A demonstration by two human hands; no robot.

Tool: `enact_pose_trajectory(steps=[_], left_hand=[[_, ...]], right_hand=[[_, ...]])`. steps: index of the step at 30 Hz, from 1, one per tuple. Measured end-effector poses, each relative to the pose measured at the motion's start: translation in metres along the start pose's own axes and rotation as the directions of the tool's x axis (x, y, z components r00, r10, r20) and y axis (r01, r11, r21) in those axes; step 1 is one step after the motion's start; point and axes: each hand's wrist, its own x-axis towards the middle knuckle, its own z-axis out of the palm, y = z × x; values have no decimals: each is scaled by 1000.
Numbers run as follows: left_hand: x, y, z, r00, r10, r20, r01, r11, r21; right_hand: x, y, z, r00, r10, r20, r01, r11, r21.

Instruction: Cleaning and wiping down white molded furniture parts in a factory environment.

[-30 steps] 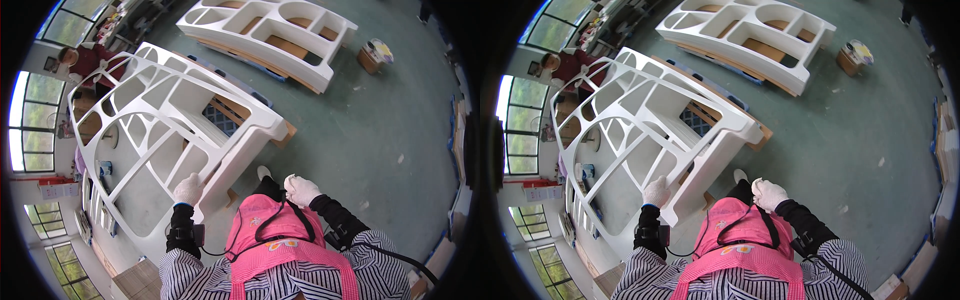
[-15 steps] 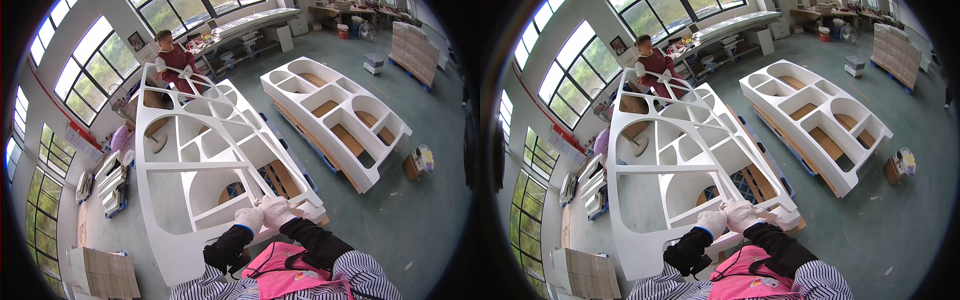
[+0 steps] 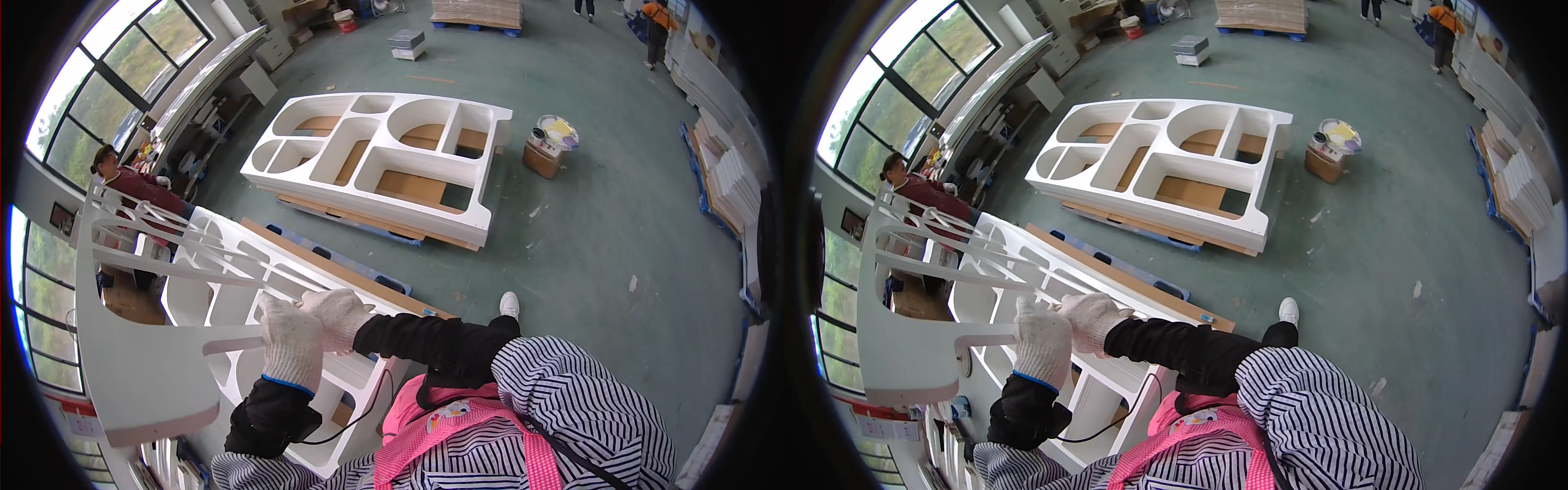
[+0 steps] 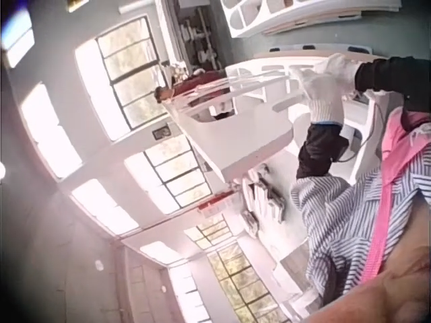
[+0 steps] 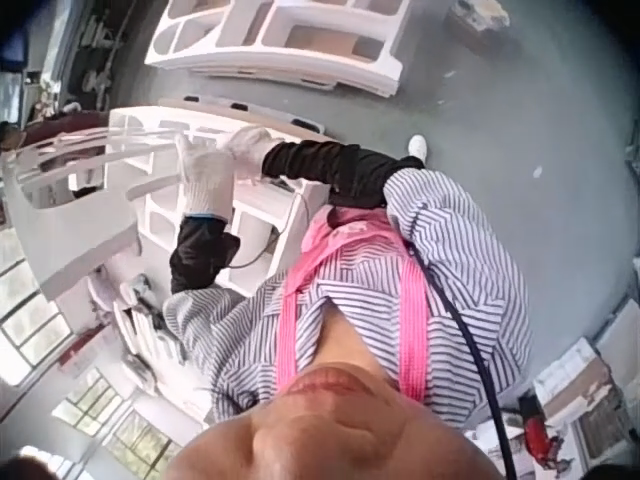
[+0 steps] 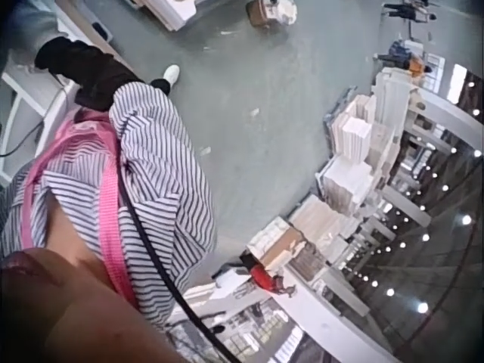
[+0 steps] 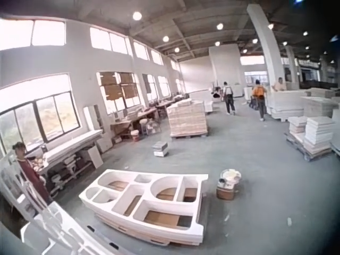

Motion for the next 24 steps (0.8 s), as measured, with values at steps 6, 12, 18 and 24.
enact_pose_trajectory(steps=[6,12,18,24], left_hand=[[13,133,42,353,897,267,-723,80,687],[104,59,214,999,37,-11,-32,635,-772],[162,60,330,964,131,230,139,489,-861],[168,197,392,983,163,78,-118,904,-410]], right_hand=[[5,104,-99,993,-1,-120,14,994,106],[7,186,-195,982,-1,-187,43,974,221],[15,284,-265,983,20,-183,30,964,264],[49,404,-343,970,70,-232,-13,971,238]])
